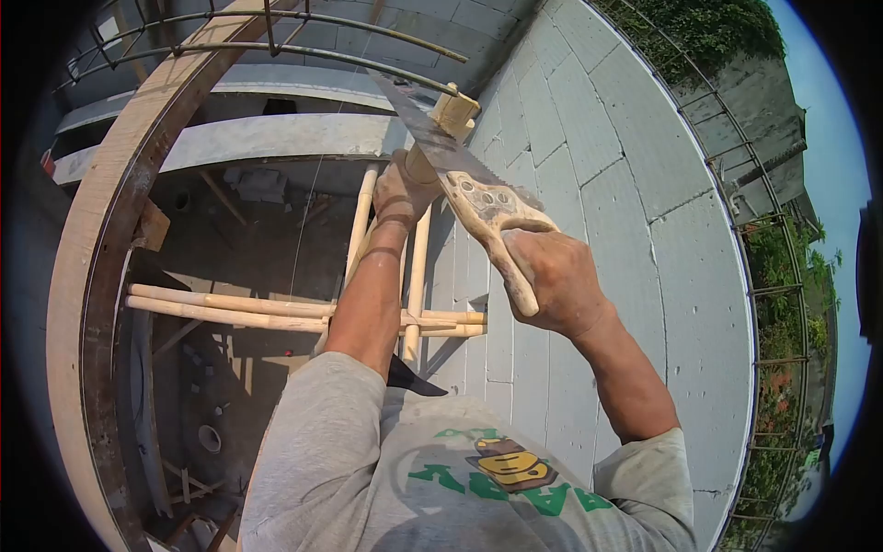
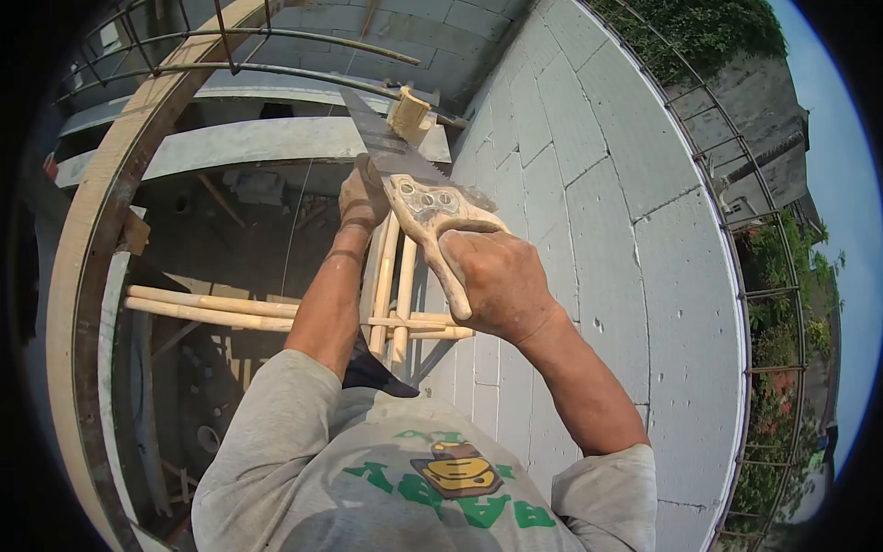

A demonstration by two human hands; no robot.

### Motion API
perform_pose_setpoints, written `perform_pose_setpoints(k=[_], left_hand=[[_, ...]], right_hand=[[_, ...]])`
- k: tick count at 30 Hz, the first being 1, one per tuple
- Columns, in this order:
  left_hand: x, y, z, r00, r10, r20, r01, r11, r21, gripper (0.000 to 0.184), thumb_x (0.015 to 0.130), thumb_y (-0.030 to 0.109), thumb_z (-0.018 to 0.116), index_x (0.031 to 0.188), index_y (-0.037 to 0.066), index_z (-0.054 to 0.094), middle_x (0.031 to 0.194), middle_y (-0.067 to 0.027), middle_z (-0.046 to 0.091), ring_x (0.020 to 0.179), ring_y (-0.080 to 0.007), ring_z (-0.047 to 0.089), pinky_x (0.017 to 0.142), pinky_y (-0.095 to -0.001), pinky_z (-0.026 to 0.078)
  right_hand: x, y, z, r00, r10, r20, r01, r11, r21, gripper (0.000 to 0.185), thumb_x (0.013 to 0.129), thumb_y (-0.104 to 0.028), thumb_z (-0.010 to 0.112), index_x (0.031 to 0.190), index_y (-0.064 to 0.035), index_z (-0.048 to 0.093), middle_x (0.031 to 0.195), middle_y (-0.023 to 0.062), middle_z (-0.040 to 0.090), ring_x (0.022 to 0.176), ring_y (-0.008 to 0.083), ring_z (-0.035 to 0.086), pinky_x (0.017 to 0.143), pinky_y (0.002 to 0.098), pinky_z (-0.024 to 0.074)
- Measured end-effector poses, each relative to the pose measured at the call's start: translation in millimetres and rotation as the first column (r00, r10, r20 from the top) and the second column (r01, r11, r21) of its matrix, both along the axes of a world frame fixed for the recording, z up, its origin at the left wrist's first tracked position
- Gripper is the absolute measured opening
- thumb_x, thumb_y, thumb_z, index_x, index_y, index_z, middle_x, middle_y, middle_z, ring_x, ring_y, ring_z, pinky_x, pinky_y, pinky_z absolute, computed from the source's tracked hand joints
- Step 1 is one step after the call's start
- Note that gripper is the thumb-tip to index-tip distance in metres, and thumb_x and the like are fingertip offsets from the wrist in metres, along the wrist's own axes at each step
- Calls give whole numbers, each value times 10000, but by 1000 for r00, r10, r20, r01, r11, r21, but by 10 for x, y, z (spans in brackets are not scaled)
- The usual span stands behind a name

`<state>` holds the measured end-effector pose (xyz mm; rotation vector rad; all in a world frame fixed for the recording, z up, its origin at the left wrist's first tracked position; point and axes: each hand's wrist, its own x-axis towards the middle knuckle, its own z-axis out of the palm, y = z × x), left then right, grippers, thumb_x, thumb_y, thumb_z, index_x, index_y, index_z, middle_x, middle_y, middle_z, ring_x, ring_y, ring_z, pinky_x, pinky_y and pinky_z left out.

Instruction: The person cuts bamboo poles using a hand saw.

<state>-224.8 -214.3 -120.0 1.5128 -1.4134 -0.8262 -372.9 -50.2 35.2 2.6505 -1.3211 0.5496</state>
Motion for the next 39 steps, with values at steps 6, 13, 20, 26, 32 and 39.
perform_pose_setpoints(k=[6, 13, 20, 26, 32, 39], left_hand=[[-18, 56, 41, 1000, 26, 11, -27, 997, 66, 634, 661, 436, 810, 1158, 119, 578, 1098, -189, 700, 1053, -408, 657, 924, -459, 510], [25, 17, -20, 999, -32, -5, 32, 999, -4, 598, 669, 427, 817, 1120, 103, 595, 1098, -183, 699, 1061, -385, 661, 893, -452, 525], [-20, -22, -15, 1000, -13, 26, 11, 994, 113, 622, 653, 377, 832, 1163, 128, 579, 1105, -173, 695, 1071, -384, 657, 916, -444, 517], [-8, -49, -137, 999, -12, -44, 10, 999, -53, 671, 640, 412, 850, 1180, 116, 584, 1096, -157, 703, 1042, -374, 668, 892, -455, 523], [11, -46, -93, 1000, -10, -3, 10, 1000, 16, 639, 633, 421, 851, 1127, 128, 572, 1028, -168, 706, 1006, -379, 675, 872, -452, 526], [47, -11, -86, 995, -85, -41, 86, 996, 6, 611, 652, 425, 842, 1103, 116, 569, 1068, -177, 705, 1031, -400, 667, 887, -462, 520]], right_hand=[[-523, 741, 86, 999, -8, 53, 7, 1000, 6, 132, 751, -47, 658, 719, -62, 530, 605, 89, 523, 539, 314, 561, 570, 395, 500], [115, -269, 17, 998, -30, -57, 33, 998, 52, 128, 758, -133, 675, 741, -76, 563, 649, 97, 608, 582, 303, 627, 599, 394, 536], [-368, 407, 18, 999, 42, 26, -42, 999, 1, 116, 700, -13, 638, 722, -73, 541, 591, 87, 499, 516, 290, 554, 551, 407, 501], [158, -264, -26, 1000, -24, -16, 25, 999, 30, 142, 731, -44, 650, 711, -77, 514, 612, 89, 542, 529, 317, 557, 531, 415, 485], [-460, 689, 96, 1000, 13, 21, -13, 1000, 15, 134, 703, -19, 644, 700, -65, 518, 598, 89, 503, 498, 288, 544, 509, 415, 470], [5, -274, -11, 999, -4, 41, 1, 998, 70, 119, 715, -33, 642, 742, -66, 531, 645, 106, 536, 568, 332, 555, 536, 418, 471]])
